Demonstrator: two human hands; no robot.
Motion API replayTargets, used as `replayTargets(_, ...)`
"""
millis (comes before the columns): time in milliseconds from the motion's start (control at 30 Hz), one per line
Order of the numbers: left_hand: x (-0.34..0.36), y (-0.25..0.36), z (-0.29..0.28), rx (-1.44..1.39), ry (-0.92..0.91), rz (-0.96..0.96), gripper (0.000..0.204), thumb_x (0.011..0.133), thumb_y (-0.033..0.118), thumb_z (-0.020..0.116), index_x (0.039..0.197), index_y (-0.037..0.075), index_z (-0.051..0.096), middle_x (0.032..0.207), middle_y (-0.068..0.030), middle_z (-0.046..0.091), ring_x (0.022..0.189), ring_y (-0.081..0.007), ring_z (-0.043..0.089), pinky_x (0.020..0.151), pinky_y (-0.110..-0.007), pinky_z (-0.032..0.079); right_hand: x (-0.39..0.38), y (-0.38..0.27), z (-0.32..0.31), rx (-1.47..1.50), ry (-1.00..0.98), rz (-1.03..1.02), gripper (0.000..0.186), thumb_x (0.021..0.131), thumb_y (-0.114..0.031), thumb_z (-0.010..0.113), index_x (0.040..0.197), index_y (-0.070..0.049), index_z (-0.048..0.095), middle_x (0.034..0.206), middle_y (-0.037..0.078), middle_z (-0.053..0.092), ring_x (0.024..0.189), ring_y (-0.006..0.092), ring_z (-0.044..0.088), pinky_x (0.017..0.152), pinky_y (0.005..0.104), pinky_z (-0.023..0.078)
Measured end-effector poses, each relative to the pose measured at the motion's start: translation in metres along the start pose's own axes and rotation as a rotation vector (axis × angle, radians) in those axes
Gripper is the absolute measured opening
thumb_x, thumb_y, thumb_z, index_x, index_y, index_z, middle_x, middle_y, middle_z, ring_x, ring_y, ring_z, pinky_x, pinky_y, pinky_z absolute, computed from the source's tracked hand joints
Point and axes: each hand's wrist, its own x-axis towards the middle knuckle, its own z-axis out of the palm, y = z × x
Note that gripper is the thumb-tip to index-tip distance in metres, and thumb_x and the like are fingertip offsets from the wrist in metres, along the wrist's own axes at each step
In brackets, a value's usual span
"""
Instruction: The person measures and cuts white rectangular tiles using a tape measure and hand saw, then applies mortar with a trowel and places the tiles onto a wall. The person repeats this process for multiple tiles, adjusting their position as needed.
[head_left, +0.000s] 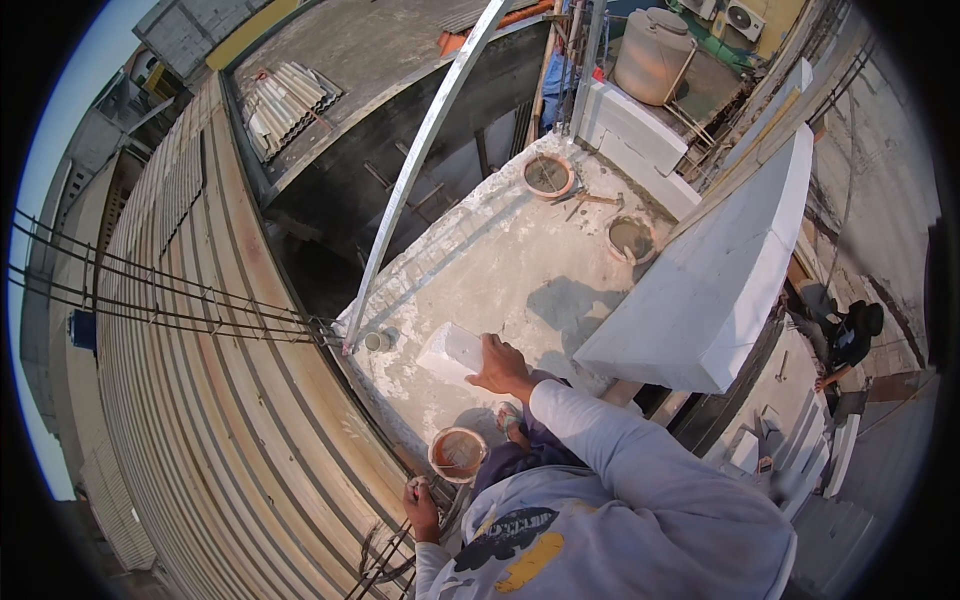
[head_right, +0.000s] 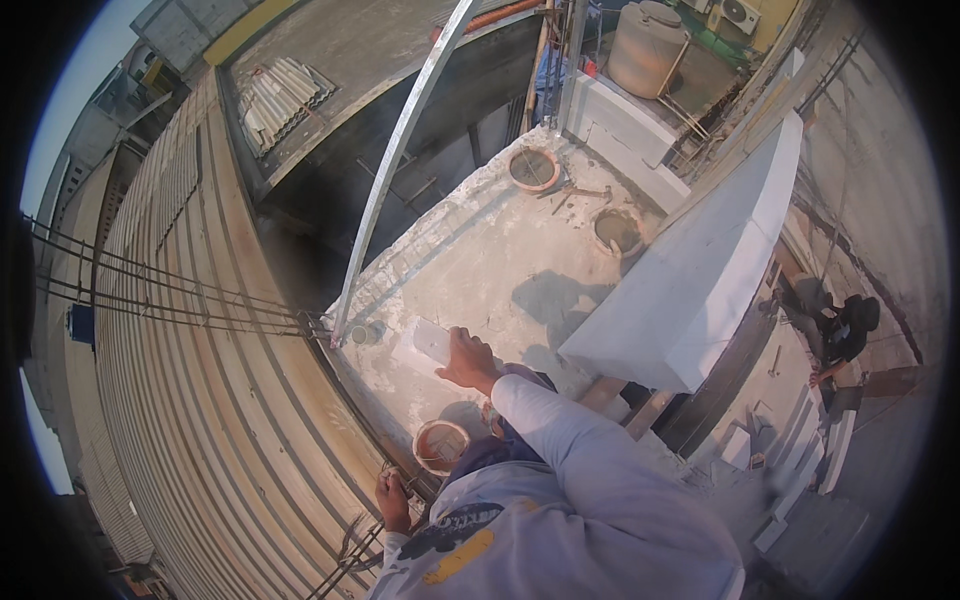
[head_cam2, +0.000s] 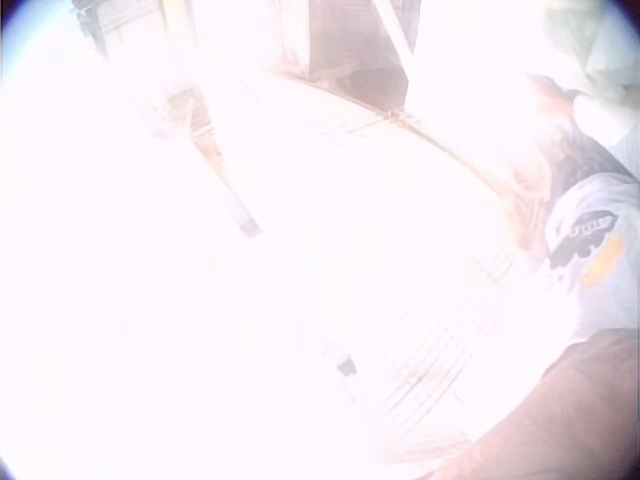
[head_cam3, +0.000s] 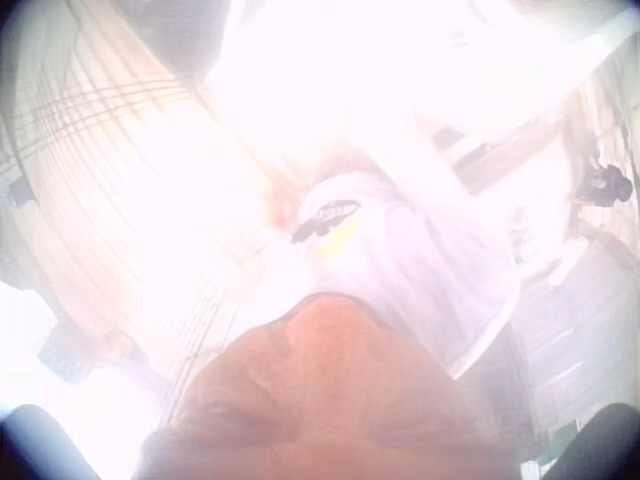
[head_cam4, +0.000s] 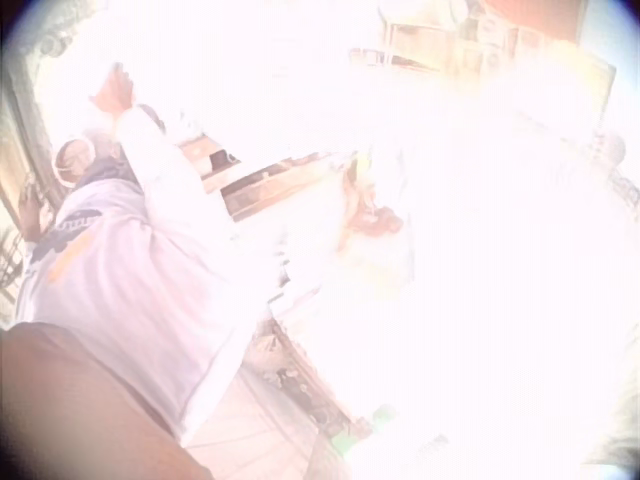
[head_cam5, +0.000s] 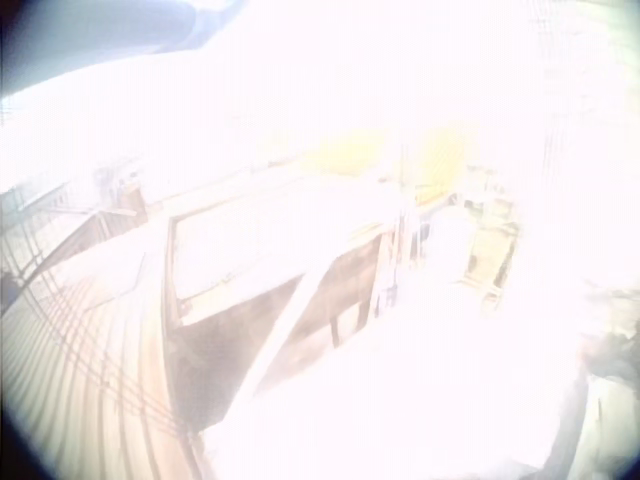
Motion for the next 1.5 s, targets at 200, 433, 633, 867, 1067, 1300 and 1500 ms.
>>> replayTargets(200, 0.101, 0.065, 0.054, 0.060, -0.106, 0.040, 0.011, 0.101, 0.015, 0.059, 0.105, 0.005, 0.064, 0.077, 0.0039, 0.051, 0.064, -0.0072, 0.050, 0.059, -0.027, 0.053, 0.104, 0.036, -0.049, 0.133, 0.174, 0.276, 0.087, 0.072, -0.046, 0.087, 0.130, 0.001, 0.042, 0.128, 0.024, 0.056, 0.113, 0.0452, 0.063, 0.091, 0.0518, 0.055)
replayTargets(433, 0.237, 0.216, 0.172, 0.287, -0.306, 0.081, 0.027, 0.096, 0.014, 0.062, 0.122, 0.008, 0.061, 0.093, 0.0002, 0.056, 0.079, -0.0096, 0.055, 0.067, -0.028, 0.056, 0.191, 0.117, -0.117, 0.240, 0.273, 0.659, 0.089, 0.073, -0.047, 0.086, 0.134, 0.000, 0.041, 0.133, 0.022, 0.054, 0.120, 0.0437, 0.060, 0.097, 0.0516, 0.053)
replayTargets(633, 0.337, 0.319, 0.295, 0.492, -0.574, 0.240, 0.033, 0.095, 0.012, 0.066, 0.127, 0.007, 0.061, 0.098, -0.0014, 0.057, 0.081, -0.0096, 0.058, 0.067, -0.025, 0.054, 0.241, 0.197, -0.157, 0.191, 0.437, 0.768, 0.084, 0.072, -0.043, 0.087, 0.131, -0.002, 0.043, 0.128, 0.018, 0.054, 0.117, 0.0411, 0.059, 0.090, 0.0571, 0.052)
replayTargets(867, 0.421, 0.370, 0.475, 0.904, -0.838, 0.380, 0.044, 0.090, 0.013, 0.075, 0.129, 0.000, 0.059, 0.109, -0.0111, 0.064, 0.099, -0.0195, 0.063, 0.092, -0.034, 0.051, 0.322, 0.319, -0.175, 0.097, 0.434, 0.891, 0.082, 0.071, -0.042, 0.089, 0.130, -0.004, 0.046, 0.123, 0.013, 0.054, 0.113, 0.0367, 0.060, 0.089, 0.0552, 0.051)
replayTargets(1067, 0.473, 0.327, 0.623, 0.988, -0.891, 0.283, 0.053, 0.087, 0.017, 0.078, 0.132, 0.001, 0.055, 0.119, -0.0172, 0.061, 0.110, -0.0281, 0.063, 0.097, -0.040, 0.051, 0.405, 0.454, -0.112, -0.081, 0.349, 0.836, 0.084, 0.067, -0.037, 0.091, 0.133, -0.006, 0.049, 0.120, 0.011, 0.056, 0.112, 0.0328, 0.059, 0.092, 0.0501, 0.047)
replayTargets(1300, 0.596, 0.165, 0.728, 1.241, -0.931, 0.568, 0.046, 0.083, 0.014, 0.077, 0.123, 0.004, 0.059, 0.120, -0.0197, 0.059, 0.114, -0.0370, 0.056, 0.098, -0.046, 0.047, 0.477, 0.580, -0.045, -0.245, 0.386, 0.506, 0.063, 0.074, -0.024, 0.082, 0.129, -0.008, 0.055, 0.113, 0.008, 0.058, 0.109, 0.0275, 0.058, 0.096, 0.0457, 0.042)
replayTargets(1500, 0.685, 0.041, 0.828, 1.367, -0.946, 0.515, 0.034, 0.085, 0.012, 0.077, 0.113, 0.001, 0.061, 0.108, -0.0193, 0.061, 0.105, -0.0364, 0.059, 0.089, -0.045, 0.049, 0.489, 0.625, -0.005, -0.244, 0.459, 0.451, 0.042, 0.089, -0.013, 0.060, 0.130, -0.006, 0.058, 0.109, 0.009, 0.059, 0.108, 0.0266, 0.056, 0.099, 0.0467, 0.042)
